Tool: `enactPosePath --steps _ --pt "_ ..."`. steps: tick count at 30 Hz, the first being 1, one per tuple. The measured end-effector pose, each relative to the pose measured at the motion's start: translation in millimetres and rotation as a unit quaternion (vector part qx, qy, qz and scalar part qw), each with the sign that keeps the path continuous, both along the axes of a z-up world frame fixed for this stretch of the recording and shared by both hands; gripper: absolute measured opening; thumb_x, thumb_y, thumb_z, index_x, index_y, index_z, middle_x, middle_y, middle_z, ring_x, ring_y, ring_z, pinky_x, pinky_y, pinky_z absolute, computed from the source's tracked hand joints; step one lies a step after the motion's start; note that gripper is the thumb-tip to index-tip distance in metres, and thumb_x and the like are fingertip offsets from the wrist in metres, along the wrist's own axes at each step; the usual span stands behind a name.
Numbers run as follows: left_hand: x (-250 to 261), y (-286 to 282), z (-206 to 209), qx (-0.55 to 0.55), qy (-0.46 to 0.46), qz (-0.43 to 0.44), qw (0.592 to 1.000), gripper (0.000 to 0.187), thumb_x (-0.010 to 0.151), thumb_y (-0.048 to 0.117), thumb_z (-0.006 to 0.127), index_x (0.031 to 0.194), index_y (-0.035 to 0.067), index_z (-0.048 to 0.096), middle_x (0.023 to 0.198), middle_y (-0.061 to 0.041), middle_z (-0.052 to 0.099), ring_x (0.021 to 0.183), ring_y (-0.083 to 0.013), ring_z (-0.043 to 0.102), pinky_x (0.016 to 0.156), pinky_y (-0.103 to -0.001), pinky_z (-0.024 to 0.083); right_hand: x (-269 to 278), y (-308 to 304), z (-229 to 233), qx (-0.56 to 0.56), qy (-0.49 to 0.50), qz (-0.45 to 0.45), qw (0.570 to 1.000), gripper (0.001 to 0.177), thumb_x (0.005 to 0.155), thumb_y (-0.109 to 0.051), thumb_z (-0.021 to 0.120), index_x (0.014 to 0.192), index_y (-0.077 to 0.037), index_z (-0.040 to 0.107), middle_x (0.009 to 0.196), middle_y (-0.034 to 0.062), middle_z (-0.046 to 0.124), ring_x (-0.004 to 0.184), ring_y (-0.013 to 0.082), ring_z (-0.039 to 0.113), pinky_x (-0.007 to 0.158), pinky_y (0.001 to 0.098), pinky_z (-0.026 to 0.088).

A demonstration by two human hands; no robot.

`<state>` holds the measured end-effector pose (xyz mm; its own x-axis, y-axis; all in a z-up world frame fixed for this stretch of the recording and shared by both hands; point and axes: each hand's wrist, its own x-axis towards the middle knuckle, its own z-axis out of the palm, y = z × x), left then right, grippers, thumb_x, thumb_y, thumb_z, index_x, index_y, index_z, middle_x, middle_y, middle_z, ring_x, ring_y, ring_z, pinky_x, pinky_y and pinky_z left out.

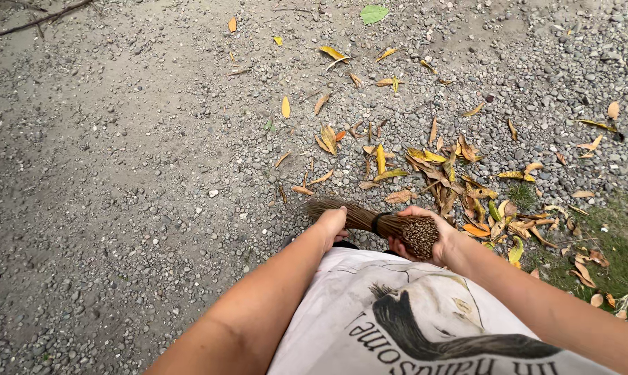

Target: The person sweeps dried leaves and debris across a gravel and dirt ground using a handheld broom made of sticks.

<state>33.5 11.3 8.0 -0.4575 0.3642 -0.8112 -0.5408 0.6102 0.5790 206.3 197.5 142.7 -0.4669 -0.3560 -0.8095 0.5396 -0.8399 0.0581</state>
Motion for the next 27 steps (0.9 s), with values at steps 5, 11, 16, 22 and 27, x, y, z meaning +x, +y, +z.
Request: enactPosePath --steps 5,11,16,22,27 --pt "-52.9 -33.3 11.2 -0.005 -0.002 0.043 0.999 0.053 0.104 0.047 0.044 0.132 0.005 0.061 0.117 -0.01 0.065 0.093 -0.0251 0.065 0.082 -0.044 0.052 -9.5 27.9 7.3 0.144 -0.163 -0.206 0.954 0.045 0.09 -0.037 0.072 0.115 -0.001 0.066 0.097 0.0133 0.073 0.079 0.0195 0.071 0.063 0.0265 0.061" --pt "-110.9 -96.6 19.5 -0.023 0.003 0.073 0.997 0.052 0.103 0.048 0.042 0.138 0.011 0.054 0.125 -0.007 0.061 0.094 -0.0245 0.065 0.087 -0.045 0.051 -105.2 -16.5 -6.4 0.253 -0.064 -0.141 0.955 0.027 0.09 -0.034 0.066 0.106 -0.012 0.065 0.102 0.009 0.072 0.084 0.0268 0.067 0.077 0.0434 0.058" --pt "-140.3 -130.0 21.1 -0.047 -0.009 0.081 0.996 0.058 0.104 0.049 0.044 0.14 0.007 0.059 0.134 -0.015 0.062 0.097 -0.0273 0.065 0.088 -0.046 0.052 -144.3 -90.6 43.7 0.125 -0.047 -0.135 0.982 0.027 0.084 -0.032 0.064 0.1 -0.009 0.066 0.093 0.01 0.07 0.08 0.0287 0.066 0.075 0.0442 0.059" --pt "-167.5 -143.4 36.0 -0.048 -0.027 0.071 0.996 0.061 0.104 0.052 0.041 0.147 0.01 0.048 0.147 -0.011 0.055 0.107 -0.0301 0.065 0.094 -0.046 0.051 -203.0 -157.9 57.0 -0.079 0.016 -0.031 0.996 0.036 0.083 -0.031 0.066 0.103 -0.001 0.064 0.087 0.0174 0.067 0.072 0.0315 0.066 0.066 0.0419 0.06" --pt "-183.4 -160.4 34.2 -0.05 -0.039 0.056 0.996 0.065 0.104 0.055 0.04 0.15 0.01 0.044 0.149 -0.007 0.05 0.112 -0.029 0.064 0.097 -0.047 0.05 -210.3 -139.4 12.0 -0.061 -0.081 -0.051 0.994 0.039 0.083 -0.029 0.069 0.108 0.001 0.064 0.087 0.0157 0.068 0.072 0.0276 0.067 0.062 0.0358 0.061"
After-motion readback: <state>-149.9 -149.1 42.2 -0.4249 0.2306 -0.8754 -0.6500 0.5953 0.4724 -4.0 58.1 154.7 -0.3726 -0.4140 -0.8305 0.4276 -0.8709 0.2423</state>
